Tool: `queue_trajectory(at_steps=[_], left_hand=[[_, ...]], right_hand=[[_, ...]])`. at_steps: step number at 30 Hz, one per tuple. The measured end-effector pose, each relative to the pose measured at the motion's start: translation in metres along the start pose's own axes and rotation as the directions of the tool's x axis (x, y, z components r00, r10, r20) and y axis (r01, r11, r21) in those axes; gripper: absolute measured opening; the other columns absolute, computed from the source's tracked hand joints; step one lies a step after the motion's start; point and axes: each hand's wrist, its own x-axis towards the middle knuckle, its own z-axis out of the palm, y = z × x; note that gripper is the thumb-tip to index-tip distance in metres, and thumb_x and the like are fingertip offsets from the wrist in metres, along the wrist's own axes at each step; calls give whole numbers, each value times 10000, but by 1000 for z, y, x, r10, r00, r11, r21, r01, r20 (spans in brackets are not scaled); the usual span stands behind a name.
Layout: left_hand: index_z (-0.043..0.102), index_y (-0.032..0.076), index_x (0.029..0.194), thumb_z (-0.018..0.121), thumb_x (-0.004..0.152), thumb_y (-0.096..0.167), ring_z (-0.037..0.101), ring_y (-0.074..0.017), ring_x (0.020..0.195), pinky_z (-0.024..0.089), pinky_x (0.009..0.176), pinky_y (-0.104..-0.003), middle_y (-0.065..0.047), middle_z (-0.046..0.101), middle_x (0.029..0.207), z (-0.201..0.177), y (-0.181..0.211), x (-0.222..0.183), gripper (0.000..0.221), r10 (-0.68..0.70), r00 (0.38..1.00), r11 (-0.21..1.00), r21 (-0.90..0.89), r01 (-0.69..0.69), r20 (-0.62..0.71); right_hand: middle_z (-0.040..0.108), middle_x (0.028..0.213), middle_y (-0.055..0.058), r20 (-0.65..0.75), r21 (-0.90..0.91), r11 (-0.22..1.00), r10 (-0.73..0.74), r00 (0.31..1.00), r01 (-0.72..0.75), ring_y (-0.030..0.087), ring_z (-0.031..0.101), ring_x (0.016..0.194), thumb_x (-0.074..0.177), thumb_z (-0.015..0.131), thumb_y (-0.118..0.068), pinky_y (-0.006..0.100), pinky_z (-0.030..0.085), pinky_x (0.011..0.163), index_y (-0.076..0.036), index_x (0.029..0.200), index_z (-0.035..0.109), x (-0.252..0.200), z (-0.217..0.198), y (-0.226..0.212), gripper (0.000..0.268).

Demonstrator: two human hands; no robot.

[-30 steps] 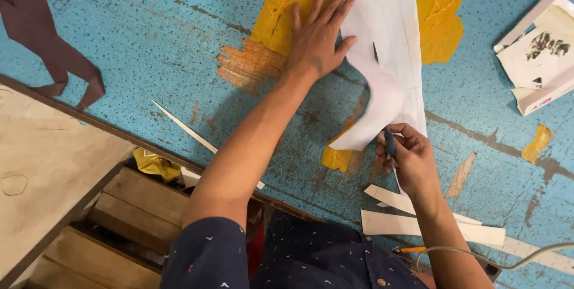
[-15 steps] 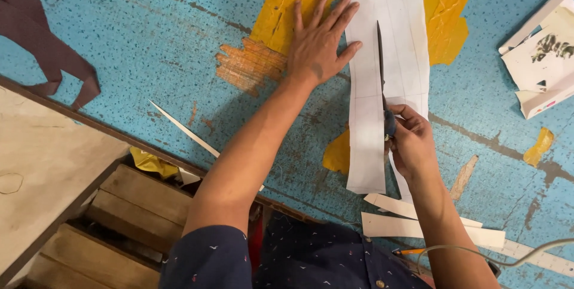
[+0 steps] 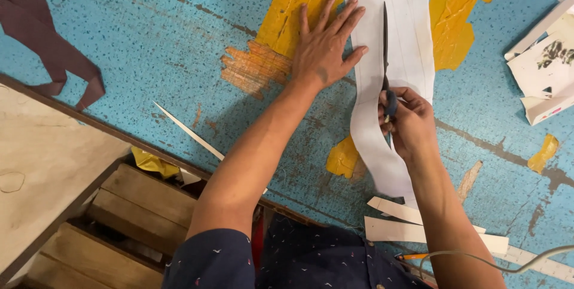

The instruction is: Cutting out paper patterns from a large sheet using scissors on a workbench.

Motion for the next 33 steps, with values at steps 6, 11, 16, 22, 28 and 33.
queue_trajectory(at_steps=[6,11,16,22,28,33], left_hand=[[225,266,1667,349,1093,680,49,-280,1576,48,1236,-705,84,140,1711,1,0,2,717,1,1000,1000,-11,-1,-12],[264,252,1655,378,1076,675,67,-278,1572,65,1227,-698,73,183,1708,2,0,1,726,3,999,999,-39,-5,-43],[201,275,1654,370,1051,674,30,-271,1581,-28,1223,-689,73,135,1720,-13,-1,-5,742,21,997,997,-81,-15,74],[238,257,1632,505,1023,548,16,-265,1578,-90,1223,-652,49,163,1712,-20,-6,-49,726,239,956,951,-237,-196,171],[261,222,1627,607,995,412,32,-250,1575,-93,1210,-678,43,219,1701,-14,-8,-67,744,346,926,911,-292,-293,150],[201,208,1637,594,978,358,62,-270,1582,-93,1209,-705,16,224,1710,-11,-2,-66,781,322,941,916,-287,-280,107]], right_hand=[[546,571,84,-44,19,999,-48,998,49,159,455,401,970,671,-74,253,316,349,-71,845,633,21,19,-17,130],[479,575,-33,-43,21,998,-56,998,57,58,377,422,957,735,-143,207,279,384,-125,853,657,33,18,-15,132],[532,612,30,-1,9,1000,-1,1000,1,100,419,435,958,709,-132,213,280,364,-92,884,625,18,5,-24,119],[654,772,155,306,-70,997,42,951,-21,159,604,547,1002,611,-155,229,408,371,7,1046,595,-4,-111,-11,169],[663,638,128,416,-477,872,116,902,108,170,584,509,922,681,-189,268,427,394,28,1015,658,-12,-170,-30,237],[674,637,175,323,-649,756,175,930,83,225,595,533,921,679,-107,334,439,445,31,946,665,-14,-194,-43,141]])
